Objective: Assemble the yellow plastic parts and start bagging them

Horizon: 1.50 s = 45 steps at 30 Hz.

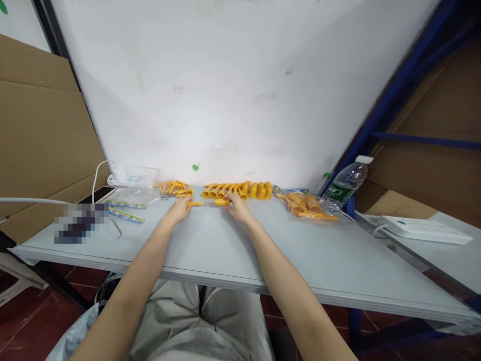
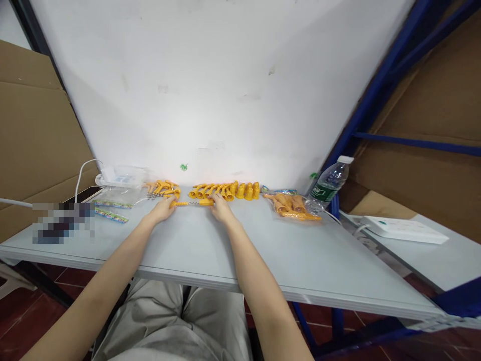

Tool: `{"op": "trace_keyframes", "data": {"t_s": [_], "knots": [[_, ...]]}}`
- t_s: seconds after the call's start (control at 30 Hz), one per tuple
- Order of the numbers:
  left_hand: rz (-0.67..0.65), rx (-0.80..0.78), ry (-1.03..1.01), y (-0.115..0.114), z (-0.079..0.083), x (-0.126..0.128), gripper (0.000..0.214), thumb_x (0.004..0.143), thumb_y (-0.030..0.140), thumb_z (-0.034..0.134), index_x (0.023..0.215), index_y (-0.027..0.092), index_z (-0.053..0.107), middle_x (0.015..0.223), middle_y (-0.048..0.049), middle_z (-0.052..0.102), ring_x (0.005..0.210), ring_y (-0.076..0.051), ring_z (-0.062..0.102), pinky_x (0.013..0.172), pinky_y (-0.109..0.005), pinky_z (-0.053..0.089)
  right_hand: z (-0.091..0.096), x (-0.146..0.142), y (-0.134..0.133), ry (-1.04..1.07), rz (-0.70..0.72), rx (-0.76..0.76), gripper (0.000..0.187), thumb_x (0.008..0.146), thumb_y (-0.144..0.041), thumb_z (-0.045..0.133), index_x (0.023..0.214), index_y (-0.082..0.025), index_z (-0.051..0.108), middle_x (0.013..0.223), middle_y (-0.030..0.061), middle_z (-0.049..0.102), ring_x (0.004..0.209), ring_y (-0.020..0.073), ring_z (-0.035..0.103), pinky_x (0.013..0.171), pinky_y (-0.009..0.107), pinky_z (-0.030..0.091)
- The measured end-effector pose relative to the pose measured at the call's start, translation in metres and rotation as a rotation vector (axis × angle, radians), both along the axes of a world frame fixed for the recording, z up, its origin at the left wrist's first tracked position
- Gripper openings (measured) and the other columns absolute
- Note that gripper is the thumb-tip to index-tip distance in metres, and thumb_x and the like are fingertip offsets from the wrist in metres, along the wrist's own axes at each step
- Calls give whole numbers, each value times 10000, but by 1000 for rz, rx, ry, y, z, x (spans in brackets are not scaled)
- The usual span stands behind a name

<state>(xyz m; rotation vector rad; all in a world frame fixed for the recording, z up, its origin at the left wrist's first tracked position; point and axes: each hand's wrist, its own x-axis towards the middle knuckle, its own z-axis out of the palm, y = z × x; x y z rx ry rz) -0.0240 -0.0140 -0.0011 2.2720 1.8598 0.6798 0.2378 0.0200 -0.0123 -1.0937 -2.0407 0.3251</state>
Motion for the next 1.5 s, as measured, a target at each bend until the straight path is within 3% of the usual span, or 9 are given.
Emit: {"op": "trace_keyframes", "data": {"t_s": [0.27, 0.43, 0.63, 0.93, 1.17, 1.5], "knots": [[-97, 120, -44, -5, 1, 15, 246, 895, 210, 440, 1116, 208, 547, 967, -83, 556, 849, -213, 586, 805, -342, 482, 5, -18, -9, 1, 120, 34, 301, 795, -165, 589, 1091, -161, 639, 1108, 127, 609, 981, 231, 592, 867, 404, 502], [-153, 189, -95, -5, 3, 15, 231, 860, 205, 494, 1079, 201, 567, 996, -77, 587, 929, -218, 588, 842, -334, 475, 6, -14, -9, 15, 123, 19, 287, 823, -252, 609, 1098, -174, 636, 1076, 122, 639, 976, 241, 605, 859, 413, 508], [-120, 167, -114, -6, 6, 14, 266, 829, 218, 543, 1089, 202, 596, 1063, -74, 634, 988, -221, 599, 879, -329, 471, 6, -9, -7, 131, 119, -89, 362, 772, -379, 684, 1059, -187, 577, 1074, 101, 644, 795, 185, 619, 783, 383, 534], [-142, 171, -103, -7, 9, 13, 282, 830, 202, 522, 1099, 203, 605, 1091, -65, 645, 1026, -215, 589, 931, -337, 455, 19, -5, -13, 395, 266, -323, 478, 668, -434, 767, 1048, -185, 621, 1029, 90, 678, 907, 201, 649, 830, 374, 514], [-166, 241, -114, -8, 10, 14, 277, 862, 234, 523, 1126, 207, 602, 1083, -62, 641, 1023, -207, 595, 921, -322, 464, 35, -10, -31, 458, 198, -373, 494, 694, -648, 660, 781, -161, 671, 592, 11, 626, 580, 152, 583, 622, 299, 477], [-115, 270, -91, -12, 14, 19, 290, 869, 214, 510, 1146, 191, 595, 1139, -80, 639, 1045, -214, 593, 943, -337, 458, 42, -21, -36, 620, 84, -525, 583, 599, -744, 678, 532, -180, 545, 517, 17, 574, 429, 98, 483, 476, 264, 396]]}}
